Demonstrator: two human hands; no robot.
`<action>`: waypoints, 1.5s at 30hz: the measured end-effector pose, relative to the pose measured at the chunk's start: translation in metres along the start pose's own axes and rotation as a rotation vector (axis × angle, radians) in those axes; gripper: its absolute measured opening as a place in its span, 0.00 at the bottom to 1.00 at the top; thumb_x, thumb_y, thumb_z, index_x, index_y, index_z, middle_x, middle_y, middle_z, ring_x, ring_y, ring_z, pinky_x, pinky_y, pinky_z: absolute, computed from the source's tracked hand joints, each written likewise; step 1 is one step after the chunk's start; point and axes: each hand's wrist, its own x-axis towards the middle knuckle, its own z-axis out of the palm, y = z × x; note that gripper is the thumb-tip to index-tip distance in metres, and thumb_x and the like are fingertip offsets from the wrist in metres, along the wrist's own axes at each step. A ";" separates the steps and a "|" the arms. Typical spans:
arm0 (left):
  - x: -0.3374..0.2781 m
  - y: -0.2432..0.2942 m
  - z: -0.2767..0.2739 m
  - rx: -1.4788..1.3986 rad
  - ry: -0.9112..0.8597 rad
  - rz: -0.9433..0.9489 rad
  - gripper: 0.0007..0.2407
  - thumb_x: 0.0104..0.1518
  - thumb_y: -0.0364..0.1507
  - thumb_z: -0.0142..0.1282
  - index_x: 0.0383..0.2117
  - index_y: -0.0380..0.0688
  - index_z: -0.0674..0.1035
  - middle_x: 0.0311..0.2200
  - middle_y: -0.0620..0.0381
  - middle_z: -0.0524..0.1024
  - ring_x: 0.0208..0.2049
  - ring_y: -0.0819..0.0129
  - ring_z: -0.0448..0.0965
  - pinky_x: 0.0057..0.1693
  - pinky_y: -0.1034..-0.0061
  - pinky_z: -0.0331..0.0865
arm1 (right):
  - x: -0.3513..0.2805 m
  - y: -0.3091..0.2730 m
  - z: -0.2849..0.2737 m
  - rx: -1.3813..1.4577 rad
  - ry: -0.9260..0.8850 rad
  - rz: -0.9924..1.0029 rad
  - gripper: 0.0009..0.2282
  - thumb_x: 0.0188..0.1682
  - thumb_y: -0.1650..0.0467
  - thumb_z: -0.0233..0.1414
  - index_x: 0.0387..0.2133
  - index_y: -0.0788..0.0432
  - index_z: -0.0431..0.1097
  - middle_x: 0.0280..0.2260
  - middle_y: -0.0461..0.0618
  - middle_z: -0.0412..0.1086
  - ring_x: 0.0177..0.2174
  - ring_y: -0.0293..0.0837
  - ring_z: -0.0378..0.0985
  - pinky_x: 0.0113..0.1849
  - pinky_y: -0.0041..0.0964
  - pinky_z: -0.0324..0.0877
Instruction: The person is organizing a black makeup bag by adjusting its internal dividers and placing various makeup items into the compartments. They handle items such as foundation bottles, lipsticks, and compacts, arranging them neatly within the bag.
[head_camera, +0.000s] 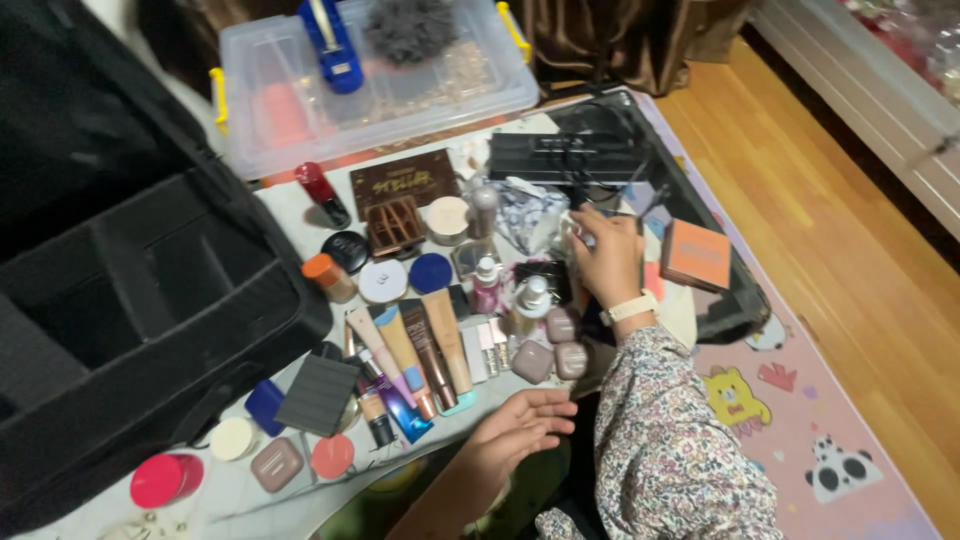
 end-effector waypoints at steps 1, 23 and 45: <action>-0.003 -0.002 -0.008 -0.005 0.014 0.012 0.21 0.58 0.24 0.40 0.60 0.33 0.67 0.55 0.46 0.71 0.54 0.63 0.71 0.58 0.74 0.64 | 0.002 0.005 0.004 0.009 -0.009 -0.015 0.14 0.42 0.68 0.59 0.43 0.49 0.79 0.51 0.41 0.75 0.39 0.46 0.69 0.45 0.42 0.61; -0.201 0.136 -0.209 0.794 1.171 0.664 0.07 0.70 0.28 0.46 0.40 0.39 0.76 0.44 0.43 0.79 0.46 0.57 0.79 0.52 0.69 0.70 | -0.026 -0.279 -0.057 0.651 -0.002 -0.385 0.12 0.42 0.84 0.58 0.37 0.60 0.79 0.38 0.55 0.78 0.41 0.57 0.79 0.48 0.45 0.69; -0.178 0.185 -0.395 1.143 1.333 -0.067 0.12 0.56 0.33 0.48 0.33 0.35 0.78 0.28 0.39 0.80 0.35 0.43 0.84 0.38 0.56 0.79 | 0.049 -0.459 0.338 -0.044 -1.255 -0.857 0.27 0.50 0.76 0.48 0.66 0.56 0.56 0.65 0.66 0.56 0.62 0.73 0.58 0.61 0.63 0.57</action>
